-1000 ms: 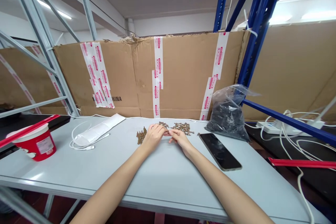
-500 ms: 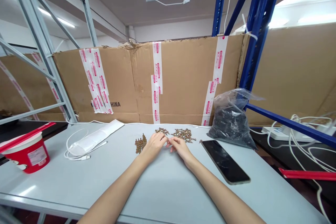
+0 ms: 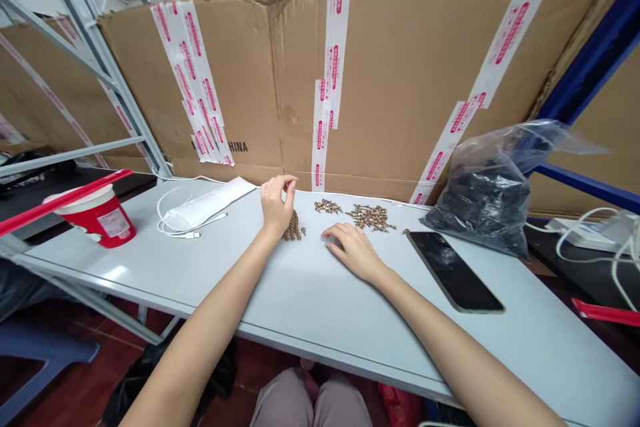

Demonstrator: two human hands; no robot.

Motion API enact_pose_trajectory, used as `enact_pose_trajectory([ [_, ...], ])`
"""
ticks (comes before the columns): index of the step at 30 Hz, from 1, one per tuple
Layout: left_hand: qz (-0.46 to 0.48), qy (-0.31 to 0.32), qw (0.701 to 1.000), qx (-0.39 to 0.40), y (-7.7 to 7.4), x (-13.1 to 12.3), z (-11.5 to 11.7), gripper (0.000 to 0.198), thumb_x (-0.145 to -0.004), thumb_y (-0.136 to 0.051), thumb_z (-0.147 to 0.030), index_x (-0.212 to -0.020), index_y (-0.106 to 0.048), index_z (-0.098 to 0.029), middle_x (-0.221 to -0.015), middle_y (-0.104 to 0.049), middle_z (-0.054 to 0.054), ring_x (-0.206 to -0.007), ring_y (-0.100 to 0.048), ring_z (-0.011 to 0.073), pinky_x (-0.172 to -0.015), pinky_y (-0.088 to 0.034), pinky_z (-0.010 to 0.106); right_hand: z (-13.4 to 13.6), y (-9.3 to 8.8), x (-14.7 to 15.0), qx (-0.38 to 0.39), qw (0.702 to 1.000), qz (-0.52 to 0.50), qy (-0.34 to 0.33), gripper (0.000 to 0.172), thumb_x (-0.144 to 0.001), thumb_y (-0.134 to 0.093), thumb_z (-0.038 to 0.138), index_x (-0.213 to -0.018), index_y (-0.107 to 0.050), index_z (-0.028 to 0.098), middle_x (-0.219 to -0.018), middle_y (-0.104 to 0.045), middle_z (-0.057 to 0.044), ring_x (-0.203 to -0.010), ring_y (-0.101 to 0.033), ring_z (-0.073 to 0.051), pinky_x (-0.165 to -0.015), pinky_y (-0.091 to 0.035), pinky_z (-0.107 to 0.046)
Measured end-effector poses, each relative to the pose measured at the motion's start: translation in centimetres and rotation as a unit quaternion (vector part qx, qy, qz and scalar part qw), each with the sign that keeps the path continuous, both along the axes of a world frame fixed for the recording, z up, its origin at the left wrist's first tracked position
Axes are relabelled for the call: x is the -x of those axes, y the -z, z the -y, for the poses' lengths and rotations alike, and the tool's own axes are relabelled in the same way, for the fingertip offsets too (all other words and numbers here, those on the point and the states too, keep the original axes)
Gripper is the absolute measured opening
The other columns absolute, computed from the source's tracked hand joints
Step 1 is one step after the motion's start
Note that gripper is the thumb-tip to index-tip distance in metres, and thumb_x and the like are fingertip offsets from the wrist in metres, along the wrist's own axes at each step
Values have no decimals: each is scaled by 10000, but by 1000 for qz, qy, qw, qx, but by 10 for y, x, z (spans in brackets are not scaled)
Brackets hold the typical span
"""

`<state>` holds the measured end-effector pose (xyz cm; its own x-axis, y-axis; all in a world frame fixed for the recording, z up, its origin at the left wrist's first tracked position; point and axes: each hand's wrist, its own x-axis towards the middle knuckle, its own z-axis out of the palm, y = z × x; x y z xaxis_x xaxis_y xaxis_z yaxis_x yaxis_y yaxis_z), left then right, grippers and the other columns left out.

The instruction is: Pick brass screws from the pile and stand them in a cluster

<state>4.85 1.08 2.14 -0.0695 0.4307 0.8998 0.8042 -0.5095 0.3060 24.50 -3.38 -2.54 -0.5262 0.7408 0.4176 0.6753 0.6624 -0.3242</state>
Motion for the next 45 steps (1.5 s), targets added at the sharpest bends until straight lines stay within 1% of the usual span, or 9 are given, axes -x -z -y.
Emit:
enact_pose_trajectory([
  [8, 8, 1, 1000, 12, 3, 9, -9, 167, -871, -414, -274, -841, -551, -185, -674, -562, -15, -661, -503, 128, -756, -333, 288, -11, 0, 11, -21, 1000, 10, -17, 292, -847, -436, 200, -1123, -527, 231, -1084, -548, -61, -1023, -455, -195, -842, -336, -323],
  [16, -63, 11, 998, 24, 4, 8, -6, 153, -868, -416, -240, -841, -553, -177, -638, -542, -20, -613, -478, 118, -697, -318, 278, -44, -20, 30, -53, 989, 72, -115, 211, -821, -514, 221, -1001, -621, 248, -1036, -571, -48, -997, -464, -190, -847, -342, -322],
  [21, -68, 14, 997, 32, 3, 9, -6, 162, -869, -404, -232, -840, -552, -175, -631, -541, -19, -613, -485, 120, -691, -320, 278, -44, -18, 36, -53, 986, 74, -137, 209, -837, -491, 233, -997, -626, 234, -1036, -588, -48, -971, -485, -176, -851, -356, -320],
  [25, -73, 23, 996, 36, 2, 8, -6, 164, -869, -401, -235, -860, -554, -177, -636, -545, -15, -622, -494, 124, -693, -330, 281, -44, -14, 37, -43, 986, 87, -139, 191, -828, -492, 192, -954, -634, 213, -933, -615, -57, -915, -519, -175, -821, -376, -315],
  [29, -92, 38, 994, 50, 0, 5, -4, 163, -870, -394, -229, -864, -550, -181, -644, -553, -13, -632, -502, 127, -693, -338, 280, -39, -8, 23, 21, 992, 20, -122, 182, -814, -470, 126, -863, -639, 172, -863, -604, -63, -808, -552, -147, -753, -417, -271],
  [33, -178, 83, 978, 70, 3, -8, 4, 165, -874, -382, -220, -863, -543, -182, -675, -572, -5, -668, -518, 134, -708, -347, 283, -25, 0, 0, 75, 990, -112, -41, 120, -760, -525, 144, -740, -640, 168, -763, -610, -48, -727, -551, -147, -724, -426, -281],
  [36, -261, 121, 957, 49, 10, -25, 15, 167, -873, -373, -208, -876, -539, -180, -768, -605, 20, -753, -534, 150, -737, -345, 299, -22, 2, -9, 151, 952, -262, 42, 67, -683, -601, 221, -698, -633, 164, -711, -624, -38, -665, -555, -153, -691, -436, -300],
  [40, -344, 141, 928, 28, 22, -45, 27, 202, -840, -457, -356, -898, -534, -179, -832, -601, 49, -809, -521, 190, -734, -345, 324, -25, -4, -7, 214, 827, -514, 72, 176, -588, -664, 294, -701, -612, 168, -699, -624, -15, -680, -575, -152, -718, -448, -304],
  [45, -378, 134, 916, 24, 29, -54, 27, 222, -820, -502, -392, -860, -521, -175, -819, -587, 51, -806, -507, 198, -719, -341, 326, -13, -10, -6, 304, 735, -605, 41, 251, -485, -744, 265, -691, -638, 168, -687, -636, -12, -681, -585, -149, -738, -447, -305],
])
